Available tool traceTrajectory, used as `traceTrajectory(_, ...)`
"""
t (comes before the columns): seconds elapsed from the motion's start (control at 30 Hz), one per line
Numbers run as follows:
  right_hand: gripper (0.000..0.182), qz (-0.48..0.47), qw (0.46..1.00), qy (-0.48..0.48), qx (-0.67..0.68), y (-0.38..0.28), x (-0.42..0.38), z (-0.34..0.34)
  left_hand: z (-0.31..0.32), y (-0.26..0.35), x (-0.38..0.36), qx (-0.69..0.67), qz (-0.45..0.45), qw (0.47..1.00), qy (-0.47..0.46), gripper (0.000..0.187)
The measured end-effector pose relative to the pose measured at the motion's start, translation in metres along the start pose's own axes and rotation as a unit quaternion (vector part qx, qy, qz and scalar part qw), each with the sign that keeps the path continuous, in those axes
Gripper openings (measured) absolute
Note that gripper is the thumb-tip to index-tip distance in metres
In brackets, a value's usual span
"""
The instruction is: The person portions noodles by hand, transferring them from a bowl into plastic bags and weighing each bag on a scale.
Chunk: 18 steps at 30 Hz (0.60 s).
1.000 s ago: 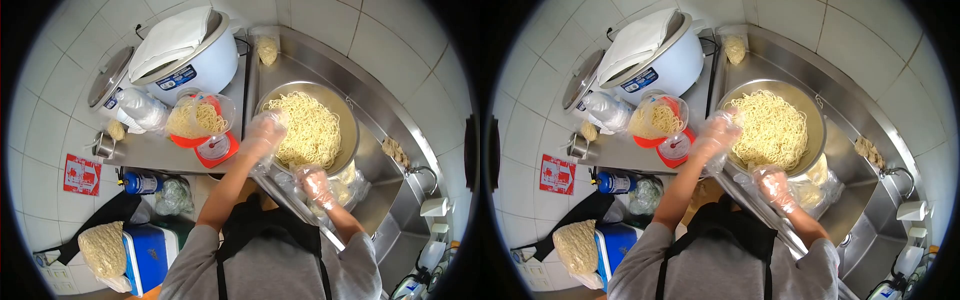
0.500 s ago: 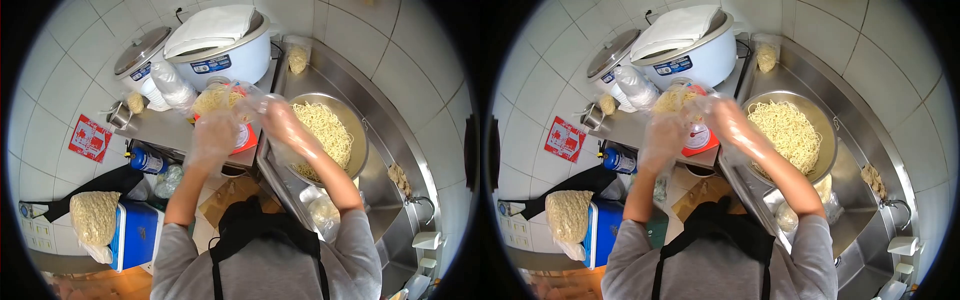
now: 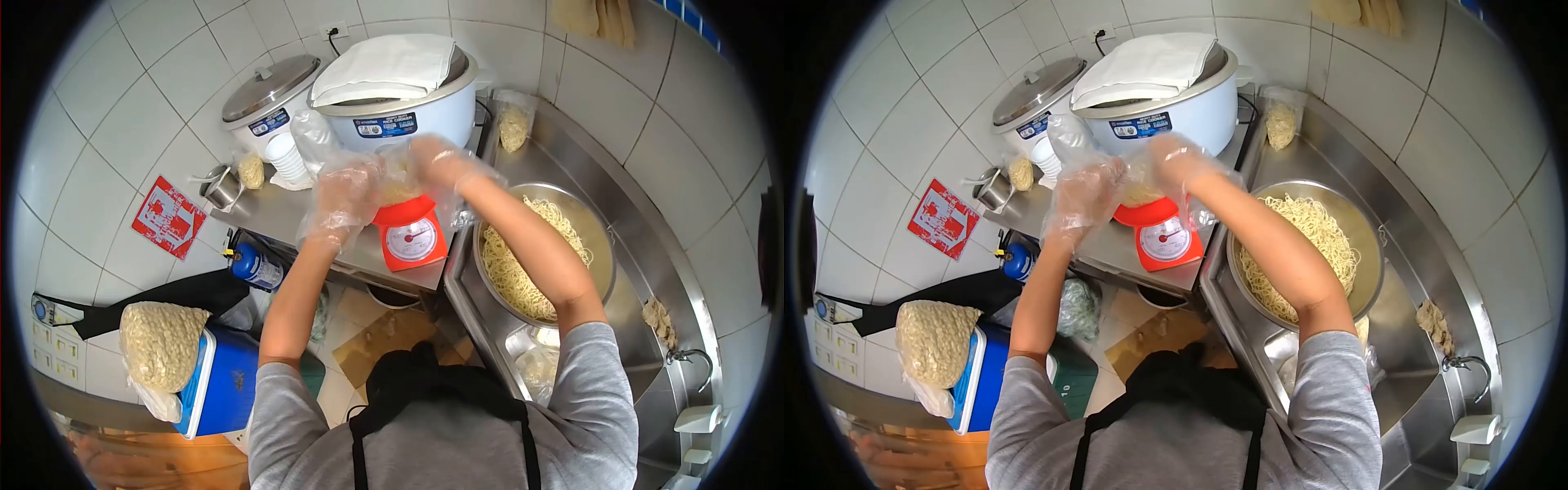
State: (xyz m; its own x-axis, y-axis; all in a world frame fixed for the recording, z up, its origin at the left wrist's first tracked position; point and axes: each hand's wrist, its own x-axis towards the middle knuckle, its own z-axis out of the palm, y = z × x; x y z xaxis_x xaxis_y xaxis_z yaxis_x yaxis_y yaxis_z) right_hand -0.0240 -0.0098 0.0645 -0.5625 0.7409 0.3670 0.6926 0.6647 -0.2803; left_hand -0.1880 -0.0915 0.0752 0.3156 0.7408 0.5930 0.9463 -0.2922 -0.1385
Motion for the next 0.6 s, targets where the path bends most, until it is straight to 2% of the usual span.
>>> traceTrajectory(0.03,0.019,-0.009,0.996,-0.087,-0.031,0.0,-0.004,0.004,0.002,0.0,-0.002,-0.01,0.026,1.0,0.004,0.017)
traceTrajectory(0.07,0.019,-0.008,0.996,-0.086,-0.034,0.005,-0.004,0.014,0.004,0.0,-0.003,-0.02,0.052,0.998,0.007,0.017)
traceTrajectory(0.13,0.02,0.009,0.999,-0.051,-0.01,0.017,0.0,0.036,0.009,-0.001,-0.002,-0.03,0.047,0.998,0.029,0.016)
traceTrajectory(0.23,0.027,0.044,0.997,-0.028,0.051,0.015,0.019,-0.011,0.0,-0.006,0.008,-0.035,0.021,0.998,0.045,0.017)
traceTrajectory(0.3,0.026,0.098,0.99,0.064,0.077,0.003,0.025,-0.037,-0.01,-0.01,0.016,-0.031,-0.004,0.999,0.042,0.018)
traceTrajectory(0.33,0.026,0.096,0.991,0.061,0.076,0.004,0.03,-0.037,-0.014,-0.013,0.017,-0.028,-0.02,0.999,0.014,0.017)
traceTrajectory(0.4,0.026,0.044,0.987,0.151,0.046,0.006,0.042,-0.043,-0.013,-0.02,0.019,-0.022,-0.039,0.999,-0.009,0.024)
traceTrajectory(0.47,0.027,0.057,0.987,0.15,0.027,0.003,0.045,-0.05,-0.004,-0.023,0.016,-0.062,-0.039,0.997,0.034,0.02)
traceTrajectory(0.53,0.028,0.072,0.986,0.148,0.007,-0.003,0.044,-0.065,0.0,-0.024,0.012,-0.07,-0.025,0.997,0.031,0.02)
traceTrajectory(0.6,0.028,0.07,0.982,0.163,0.065,-0.013,0.039,-0.085,-0.002,-0.022,0.012,-0.08,-0.012,0.996,0.027,0.02)
